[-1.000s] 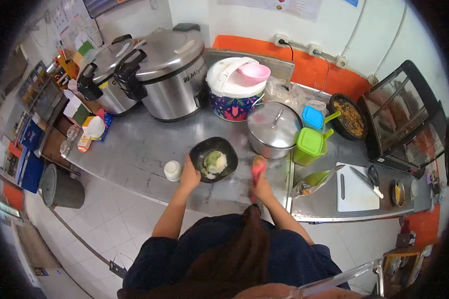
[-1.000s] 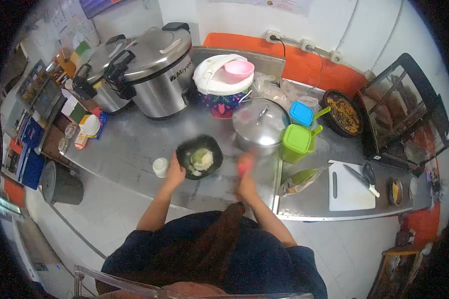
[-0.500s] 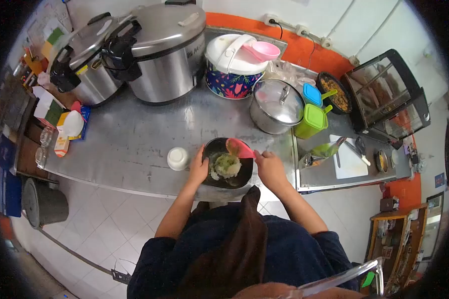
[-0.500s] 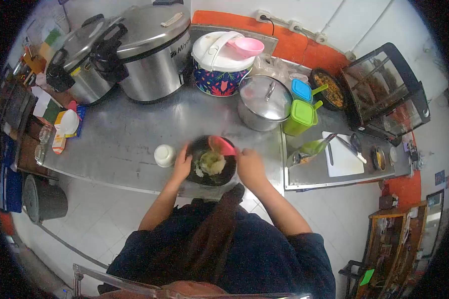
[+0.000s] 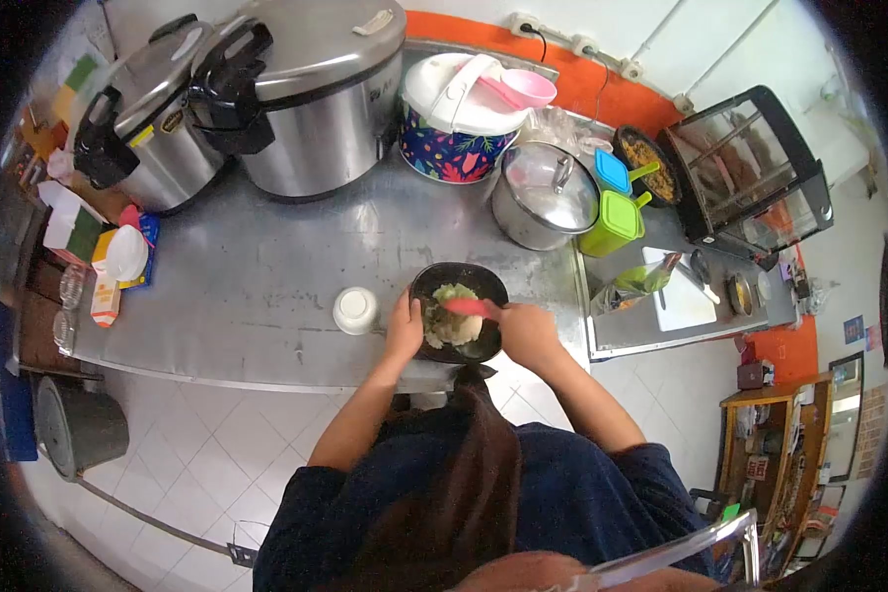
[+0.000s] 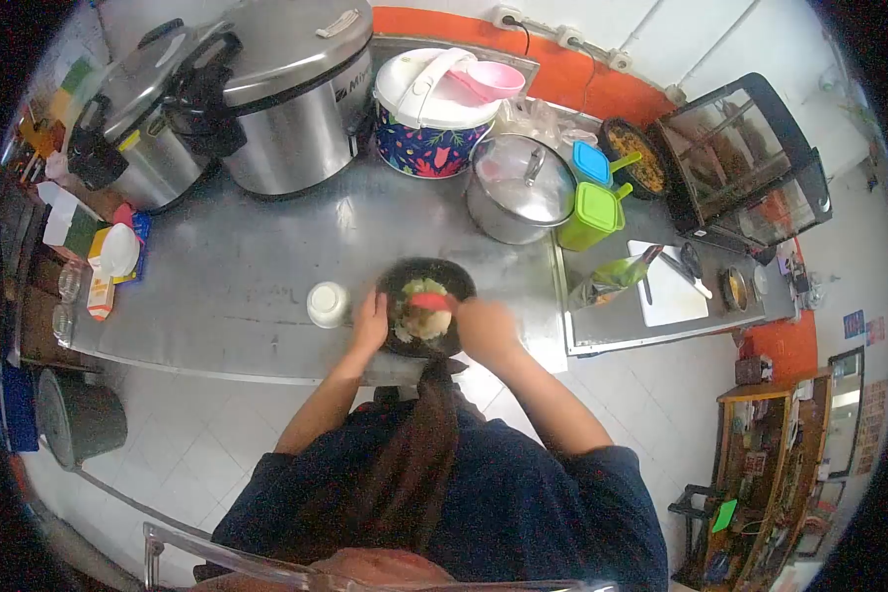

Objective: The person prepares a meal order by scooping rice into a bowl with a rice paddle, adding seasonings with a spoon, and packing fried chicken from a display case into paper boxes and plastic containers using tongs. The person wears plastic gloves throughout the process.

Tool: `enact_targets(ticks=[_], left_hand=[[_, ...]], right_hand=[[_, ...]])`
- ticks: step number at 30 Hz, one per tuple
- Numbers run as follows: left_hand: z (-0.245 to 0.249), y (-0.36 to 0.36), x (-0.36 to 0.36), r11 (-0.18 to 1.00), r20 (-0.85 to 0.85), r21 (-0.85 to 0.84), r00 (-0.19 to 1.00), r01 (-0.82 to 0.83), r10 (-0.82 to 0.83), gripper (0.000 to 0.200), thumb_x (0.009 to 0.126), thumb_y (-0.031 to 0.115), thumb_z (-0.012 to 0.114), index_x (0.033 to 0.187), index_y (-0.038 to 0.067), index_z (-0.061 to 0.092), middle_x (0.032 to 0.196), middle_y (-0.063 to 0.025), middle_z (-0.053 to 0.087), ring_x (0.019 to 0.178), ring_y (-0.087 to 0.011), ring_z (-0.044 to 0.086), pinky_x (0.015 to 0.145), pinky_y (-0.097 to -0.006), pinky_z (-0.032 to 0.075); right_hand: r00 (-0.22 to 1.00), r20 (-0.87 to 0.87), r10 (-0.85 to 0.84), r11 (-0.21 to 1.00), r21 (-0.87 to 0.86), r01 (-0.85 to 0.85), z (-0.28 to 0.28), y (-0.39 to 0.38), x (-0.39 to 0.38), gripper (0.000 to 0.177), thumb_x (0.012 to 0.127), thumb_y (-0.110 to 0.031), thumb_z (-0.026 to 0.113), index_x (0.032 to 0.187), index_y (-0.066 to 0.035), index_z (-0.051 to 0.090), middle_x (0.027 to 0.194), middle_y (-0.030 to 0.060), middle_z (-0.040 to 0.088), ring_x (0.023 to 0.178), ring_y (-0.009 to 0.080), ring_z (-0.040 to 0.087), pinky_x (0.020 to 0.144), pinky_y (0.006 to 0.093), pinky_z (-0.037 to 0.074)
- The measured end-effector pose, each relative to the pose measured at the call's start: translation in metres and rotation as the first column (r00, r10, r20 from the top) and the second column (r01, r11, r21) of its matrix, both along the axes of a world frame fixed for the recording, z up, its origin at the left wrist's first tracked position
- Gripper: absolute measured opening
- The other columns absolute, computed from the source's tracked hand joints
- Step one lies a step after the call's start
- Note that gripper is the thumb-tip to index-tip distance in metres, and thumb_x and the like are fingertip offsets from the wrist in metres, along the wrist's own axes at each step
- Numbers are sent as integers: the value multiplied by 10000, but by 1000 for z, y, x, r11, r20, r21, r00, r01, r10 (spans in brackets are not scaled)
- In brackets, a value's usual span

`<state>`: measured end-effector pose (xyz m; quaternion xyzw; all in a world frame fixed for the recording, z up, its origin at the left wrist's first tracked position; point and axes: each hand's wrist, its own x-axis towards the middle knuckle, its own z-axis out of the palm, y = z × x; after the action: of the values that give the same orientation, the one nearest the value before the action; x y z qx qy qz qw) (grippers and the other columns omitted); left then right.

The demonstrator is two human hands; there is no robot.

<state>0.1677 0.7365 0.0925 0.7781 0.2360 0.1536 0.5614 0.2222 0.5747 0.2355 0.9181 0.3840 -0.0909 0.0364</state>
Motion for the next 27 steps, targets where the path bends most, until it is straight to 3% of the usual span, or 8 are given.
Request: enact_targets(ticks=[4,5,11,14,19,24,26,27], left_hand=[[-22,0,5,999,75,24,997,28,-30,343,859,136,367,1160,-25,394,1120,-219,465,1042,-352,439,889,-372,333],[-16,-2,4,999,87,51,996,-13,9,342,858,135,367,1159,-27,394,1116,-221,465,1034,-356,443,884,-375,337],[-11,-11,2,984,107,137,990,-110,96,329,859,122,355,1147,-31,398,1099,-227,467,1007,-365,453,862,-381,350],[-15,-10,4,990,123,110,989,-91,77,323,861,117,348,1144,-31,398,1087,-223,470,999,-364,453,857,-380,351],[-13,-13,4,990,125,97,988,-106,94,320,863,112,340,1147,-24,394,1085,-212,464,1008,-358,443,857,-378,346],[-6,-13,1,987,43,115,994,-109,104,315,860,104,336,1137,-32,396,1092,-214,460,1013,-359,438,858,-378,345],[-3,-13,3,989,27,109,995,-97,95,314,857,99,337,1136,-32,397,1090,-216,461,1014,-361,438,857,-378,346],[-2,-13,2,991,12,107,996,-85,84,312,855,94,338,1134,-32,399,1089,-218,462,1015,-363,437,856,-377,346]], right_hand=[[996,44,-82,995,-56,85,-46,8,-10,295,788,-108,430,1072,-43,474,792,150,563,644,285,580,529,392,455],[966,-98,-239,969,37,244,-59,13,-18,264,805,-109,390,1032,-23,494,837,165,560,654,289,587,541,401,462],[995,43,94,989,-118,-88,-34,0,-29,431,759,-104,431,1180,-18,393,760,103,544,587,239,585,485,335,465],[998,69,4,985,-171,8,-18,5,-13,439,759,-105,437,1189,-34,388,760,95,546,597,237,585,483,329,463],[982,103,-159,987,-14,162,-70,4,-17,350,787,-109,420,1129,-41,449,737,86,552,599,237,586,473,341,457],[999,34,-38,990,-134,42,-22,-8,-23,365,783,-128,432,1133,-23,436,766,106,564,610,255,587,488,344,461],[993,-66,-99,994,-41,97,-29,0,-34,147,729,-109,468,771,-42,592,816,144,573,675,277,595,558,371,477],[998,-37,-53,998,-48,51,-50,1,-36,140,720,-106,480,735,-38,602,816,153,570,669,272,596,558,364,480]])
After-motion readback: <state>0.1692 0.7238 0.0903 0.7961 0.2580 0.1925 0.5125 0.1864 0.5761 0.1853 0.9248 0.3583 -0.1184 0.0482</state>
